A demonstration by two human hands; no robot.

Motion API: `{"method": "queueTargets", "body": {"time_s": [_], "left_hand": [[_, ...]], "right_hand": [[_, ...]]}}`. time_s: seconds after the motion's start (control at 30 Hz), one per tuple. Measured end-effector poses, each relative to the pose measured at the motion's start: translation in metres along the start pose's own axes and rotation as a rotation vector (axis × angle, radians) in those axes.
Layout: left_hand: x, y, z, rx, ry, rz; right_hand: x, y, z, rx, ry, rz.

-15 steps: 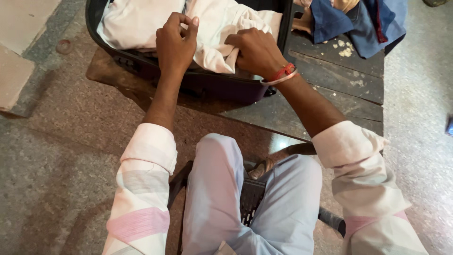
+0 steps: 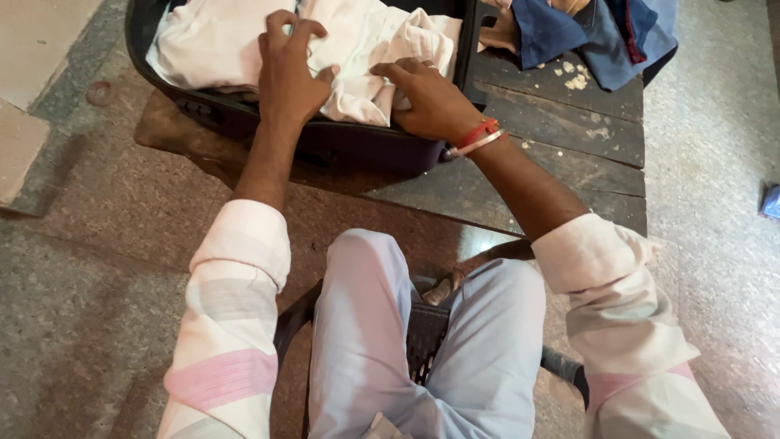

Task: The person unzips a purple suitcase on a wooden bench, opens it to reveal folded clothes, and then picks up and unfolds a yellow t-shirt and a white patterned shirt to rearrange them.

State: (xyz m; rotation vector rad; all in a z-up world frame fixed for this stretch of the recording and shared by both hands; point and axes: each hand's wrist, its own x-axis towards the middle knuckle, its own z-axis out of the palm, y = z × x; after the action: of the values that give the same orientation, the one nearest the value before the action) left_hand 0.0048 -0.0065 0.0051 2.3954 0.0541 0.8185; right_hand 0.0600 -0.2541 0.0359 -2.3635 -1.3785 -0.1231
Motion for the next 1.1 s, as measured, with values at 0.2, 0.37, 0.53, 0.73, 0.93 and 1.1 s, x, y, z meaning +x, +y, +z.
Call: {"method": "queueTargets", "body": {"time_s": [0.2, 0.37, 0.53, 0.73, 0.93, 1.1], "left_hand": [[0.004, 0.003, 0.011, 0.319, -0.191, 0.003], [-0.004, 0.0, 0.01, 0.283, -0.062, 0.026], [0.002, -0.015, 0.017, 0.115, 0.067, -0.034], [0.02, -0.029, 0.004, -0.1, -0.002, -0.316], [0.033, -0.038, -0.005, -0.046, 0.012, -0.242], [0.032, -0.045, -0.005, 0.031, 0.043, -0.147]], "right_hand": [[0.018, 0.0, 0.004, -0.037, -0.19, 0.234], [0.023, 0.002, 0.029, -0.105, -0.063, 0.226], [0.023, 0.006, 0.034, -0.14, 0.03, 0.179], [0.014, -0.007, 0.004, 0.007, 0.1, 0.251], [-0.012, -0.014, -0.026, -0.027, 0.261, 0.018], [-0.046, -0.017, -0.063, -0.284, 0.348, -0.14]]}}
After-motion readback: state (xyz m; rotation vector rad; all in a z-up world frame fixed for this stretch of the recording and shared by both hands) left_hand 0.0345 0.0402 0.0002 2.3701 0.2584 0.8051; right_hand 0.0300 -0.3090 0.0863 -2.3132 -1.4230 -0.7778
